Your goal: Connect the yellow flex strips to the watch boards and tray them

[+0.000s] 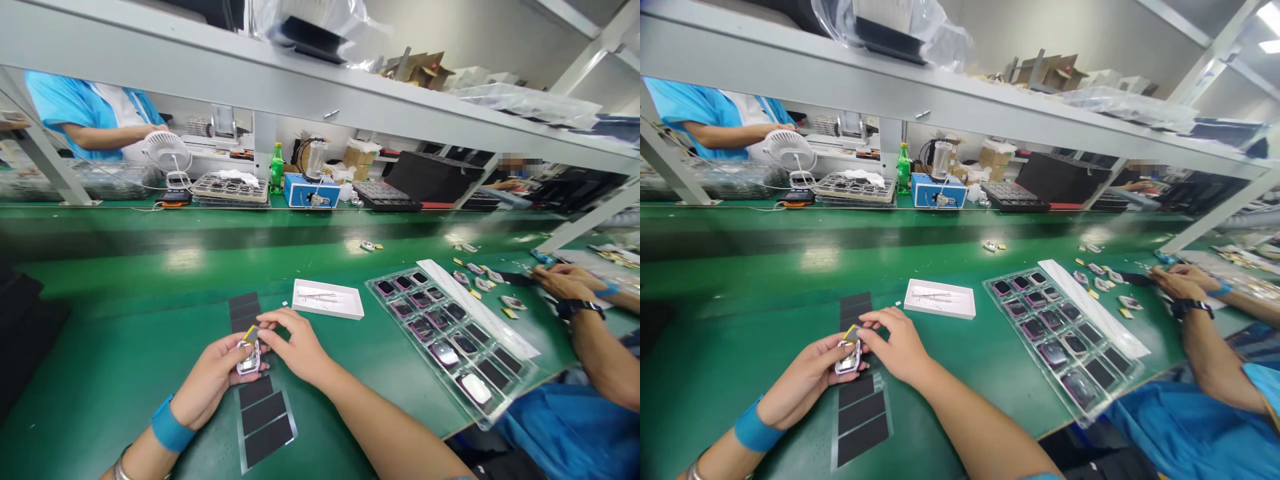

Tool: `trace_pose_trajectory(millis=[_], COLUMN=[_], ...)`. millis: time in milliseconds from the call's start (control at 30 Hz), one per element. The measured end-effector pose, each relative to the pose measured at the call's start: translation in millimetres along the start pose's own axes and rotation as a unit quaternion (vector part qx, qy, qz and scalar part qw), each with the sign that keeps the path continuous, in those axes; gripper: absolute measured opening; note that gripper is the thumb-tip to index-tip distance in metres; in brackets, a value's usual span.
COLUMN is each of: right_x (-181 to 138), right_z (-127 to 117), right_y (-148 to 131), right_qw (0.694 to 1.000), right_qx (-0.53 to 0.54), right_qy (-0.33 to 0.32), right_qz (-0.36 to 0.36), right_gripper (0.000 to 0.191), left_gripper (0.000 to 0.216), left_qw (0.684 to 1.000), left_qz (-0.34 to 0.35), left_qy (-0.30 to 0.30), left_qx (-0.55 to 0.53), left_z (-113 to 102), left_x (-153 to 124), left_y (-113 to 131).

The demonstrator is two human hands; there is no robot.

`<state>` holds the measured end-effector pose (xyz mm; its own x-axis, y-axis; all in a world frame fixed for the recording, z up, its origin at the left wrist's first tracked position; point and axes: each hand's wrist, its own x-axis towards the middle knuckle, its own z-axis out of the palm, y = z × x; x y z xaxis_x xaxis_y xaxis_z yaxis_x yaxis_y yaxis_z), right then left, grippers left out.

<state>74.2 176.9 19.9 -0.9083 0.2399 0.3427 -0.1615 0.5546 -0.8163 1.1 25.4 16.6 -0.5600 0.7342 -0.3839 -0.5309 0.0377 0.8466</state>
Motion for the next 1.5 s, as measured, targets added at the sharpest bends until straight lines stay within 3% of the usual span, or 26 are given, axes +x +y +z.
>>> trace_pose_trajectory(millis=[100,200,367,533,700,800,967,1300,1500], right_x=[4.6,5.7,1.0,-2.7,-3.3,-1.9,0.5,-0.1,6.8], right_z=[-3.4,-3.0,3.7,5.1,0.6,1.4,7.8,15.2,19.8], right_y=[4.6,6.5,10.1,15.5,13.8,14.5,16.5,14.0,22.7], right_qw=[0.998,0.997,0.992,0.968,0.953,0.96,0.969,0.976,0.973], right_qx=[-0.045,-0.069,-0.117,-0.211,-0.218,-0.205,-0.218,-0.186,-0.219], right_qy=[0.022,0.001,-0.05,-0.132,-0.208,-0.192,-0.112,-0.111,-0.078], right_qz=[0.035,0.031,0.014,0.037,0.016,0.008,0.007,0.032,0.018], right_gripper=[0.011,0.009,0.017,0.045,0.047,0.04,0.022,0.023,0.016], left_gripper=[0.026,0.024,0.029,0.034,0.033,0.029,0.025,0.023,0.026], left_qw=[0.997,0.992,0.991,0.99,0.99,0.989,0.99,0.987,0.987], left_qz=[0.017,0.041,0.064,0.066,0.07,0.074,0.07,0.082,0.091], left_qy=[0.064,0.106,0.109,0.112,0.111,0.106,0.09,0.083,0.078], left_qx=[-0.04,-0.062,-0.053,-0.045,-0.049,-0.067,-0.087,-0.113,-0.11], left_z=[-6.3,-11.6,-13.4,-13.2,-12.9,-13.0,-14.4,-15.1,-17.7], left_x=[1.6,3.5,5.1,4.7,5.4,6.1,8.1,14.7,22.0], left_y=[3.3,4.5,2.8,2.1,2.2,2.3,1.3,1.2,1.6])
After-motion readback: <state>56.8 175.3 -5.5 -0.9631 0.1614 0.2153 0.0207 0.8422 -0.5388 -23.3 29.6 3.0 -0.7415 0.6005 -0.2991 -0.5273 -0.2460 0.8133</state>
